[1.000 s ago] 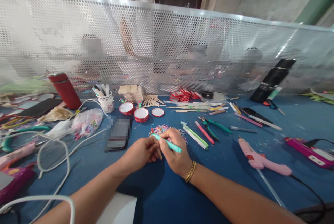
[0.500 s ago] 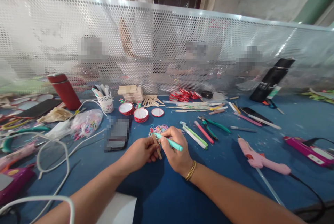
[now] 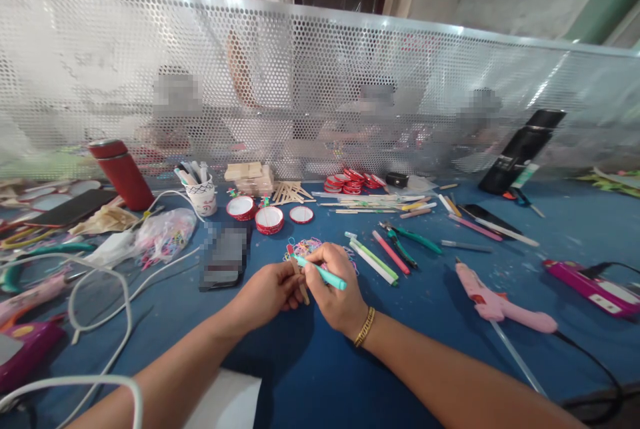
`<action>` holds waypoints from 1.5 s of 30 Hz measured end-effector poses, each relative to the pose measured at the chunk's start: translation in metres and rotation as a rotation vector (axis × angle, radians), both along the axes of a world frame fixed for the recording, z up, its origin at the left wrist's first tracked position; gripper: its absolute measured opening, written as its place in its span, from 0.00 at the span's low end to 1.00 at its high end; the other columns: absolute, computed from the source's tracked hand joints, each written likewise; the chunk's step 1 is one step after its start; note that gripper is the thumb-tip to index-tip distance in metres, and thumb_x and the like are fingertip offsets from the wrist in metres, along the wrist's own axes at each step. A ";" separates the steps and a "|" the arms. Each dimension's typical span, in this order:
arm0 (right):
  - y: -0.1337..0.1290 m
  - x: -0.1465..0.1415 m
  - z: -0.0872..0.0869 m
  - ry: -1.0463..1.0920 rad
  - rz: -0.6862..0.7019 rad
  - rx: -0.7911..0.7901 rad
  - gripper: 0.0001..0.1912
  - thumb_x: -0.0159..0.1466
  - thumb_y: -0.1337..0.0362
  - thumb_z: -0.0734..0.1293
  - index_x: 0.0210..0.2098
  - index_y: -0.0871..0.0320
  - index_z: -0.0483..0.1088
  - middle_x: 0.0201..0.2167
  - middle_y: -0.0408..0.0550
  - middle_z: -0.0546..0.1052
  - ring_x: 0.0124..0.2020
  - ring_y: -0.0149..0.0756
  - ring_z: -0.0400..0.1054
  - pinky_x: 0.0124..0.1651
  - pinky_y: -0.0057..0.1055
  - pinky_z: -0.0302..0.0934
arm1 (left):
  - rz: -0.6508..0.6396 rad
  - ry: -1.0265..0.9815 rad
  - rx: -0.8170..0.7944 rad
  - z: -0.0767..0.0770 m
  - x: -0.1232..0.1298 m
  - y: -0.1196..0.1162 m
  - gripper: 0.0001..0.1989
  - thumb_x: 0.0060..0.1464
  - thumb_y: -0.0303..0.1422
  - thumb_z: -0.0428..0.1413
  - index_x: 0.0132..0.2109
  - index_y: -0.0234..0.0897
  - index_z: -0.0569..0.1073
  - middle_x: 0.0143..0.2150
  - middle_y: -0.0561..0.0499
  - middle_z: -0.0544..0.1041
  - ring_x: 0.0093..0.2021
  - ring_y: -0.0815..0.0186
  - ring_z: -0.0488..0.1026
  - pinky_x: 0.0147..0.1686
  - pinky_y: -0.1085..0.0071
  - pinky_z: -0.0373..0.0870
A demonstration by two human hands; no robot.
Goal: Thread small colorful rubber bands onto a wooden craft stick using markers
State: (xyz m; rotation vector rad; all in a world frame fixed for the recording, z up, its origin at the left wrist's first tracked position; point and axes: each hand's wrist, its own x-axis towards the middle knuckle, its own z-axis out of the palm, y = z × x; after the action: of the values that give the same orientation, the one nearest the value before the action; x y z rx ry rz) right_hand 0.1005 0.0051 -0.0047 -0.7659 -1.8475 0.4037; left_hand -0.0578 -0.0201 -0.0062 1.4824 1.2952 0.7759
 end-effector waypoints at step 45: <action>-0.005 -0.001 0.006 -0.018 0.034 0.010 0.05 0.62 0.66 0.59 0.30 0.56 0.63 0.27 0.44 0.70 0.32 0.36 0.62 0.43 0.37 0.55 | 0.013 0.028 0.021 0.001 -0.001 0.000 0.13 0.59 0.40 0.49 0.33 0.35 0.69 0.26 0.53 0.73 0.23 0.74 0.68 0.24 0.78 0.64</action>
State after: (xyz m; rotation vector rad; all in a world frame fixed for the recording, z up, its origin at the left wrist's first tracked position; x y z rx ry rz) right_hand 0.0994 0.0002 0.0017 -0.7347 -1.8803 0.4102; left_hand -0.0585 -0.0201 -0.0052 1.5078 1.3225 0.7817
